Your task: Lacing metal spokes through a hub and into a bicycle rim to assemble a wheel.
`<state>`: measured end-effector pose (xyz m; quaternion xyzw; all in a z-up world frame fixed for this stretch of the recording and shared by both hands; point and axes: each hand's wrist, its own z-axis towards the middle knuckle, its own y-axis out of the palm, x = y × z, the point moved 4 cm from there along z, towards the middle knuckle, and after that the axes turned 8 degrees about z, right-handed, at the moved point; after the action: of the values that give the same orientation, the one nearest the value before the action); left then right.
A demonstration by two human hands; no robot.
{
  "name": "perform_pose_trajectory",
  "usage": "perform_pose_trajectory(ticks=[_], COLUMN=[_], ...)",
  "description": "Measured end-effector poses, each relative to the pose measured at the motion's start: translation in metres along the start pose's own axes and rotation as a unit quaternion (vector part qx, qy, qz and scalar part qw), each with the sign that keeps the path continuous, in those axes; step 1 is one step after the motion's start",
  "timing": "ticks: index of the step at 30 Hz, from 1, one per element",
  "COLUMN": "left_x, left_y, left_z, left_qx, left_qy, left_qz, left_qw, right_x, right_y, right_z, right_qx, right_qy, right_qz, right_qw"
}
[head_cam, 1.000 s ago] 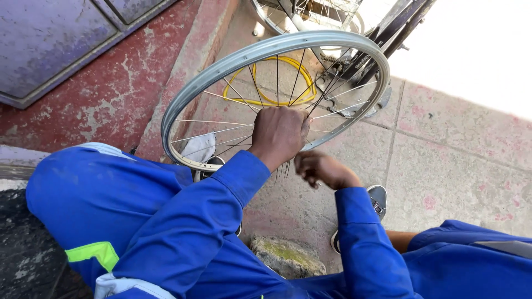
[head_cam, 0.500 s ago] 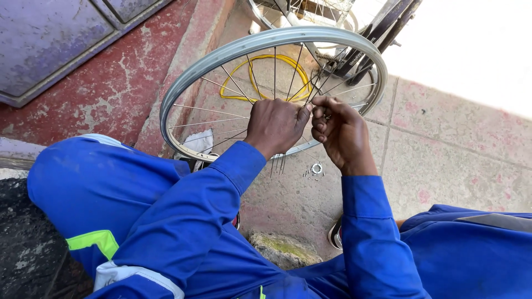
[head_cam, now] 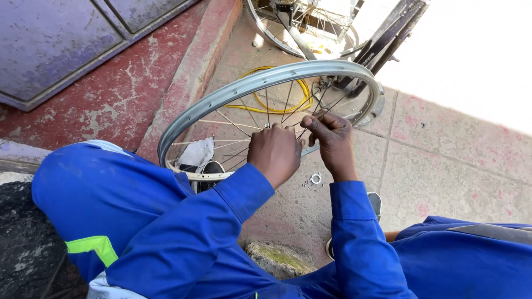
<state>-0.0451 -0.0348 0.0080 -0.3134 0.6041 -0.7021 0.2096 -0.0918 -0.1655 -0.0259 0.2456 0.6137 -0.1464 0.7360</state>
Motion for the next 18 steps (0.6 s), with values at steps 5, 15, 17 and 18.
perform_pose_trajectory(ticks=[5,15,17,18], left_x=[0.014,-0.031,-0.032,-0.035], left_y=[-0.104,-0.118,-0.121,-0.124], left_z=[-0.016,0.039,0.034,0.031], left_qx=[0.246,0.270,0.284,0.298], left_qy=[0.041,0.103,0.075,0.047], left_qz=[0.064,-0.005,-0.017,-0.027], left_qw=[0.966,0.957,0.956,0.953], right_x=[0.029,0.046,0.033,0.026], right_y=[0.004,0.052,0.052,0.054], right_z=[0.002,-0.020,-0.017,-0.015], right_qx=[0.019,0.025,0.030,0.035], right_qy=[0.004,0.081,0.046,0.012], right_qz=[0.056,0.294,0.304,0.314], right_qw=[0.998,0.952,0.951,0.949])
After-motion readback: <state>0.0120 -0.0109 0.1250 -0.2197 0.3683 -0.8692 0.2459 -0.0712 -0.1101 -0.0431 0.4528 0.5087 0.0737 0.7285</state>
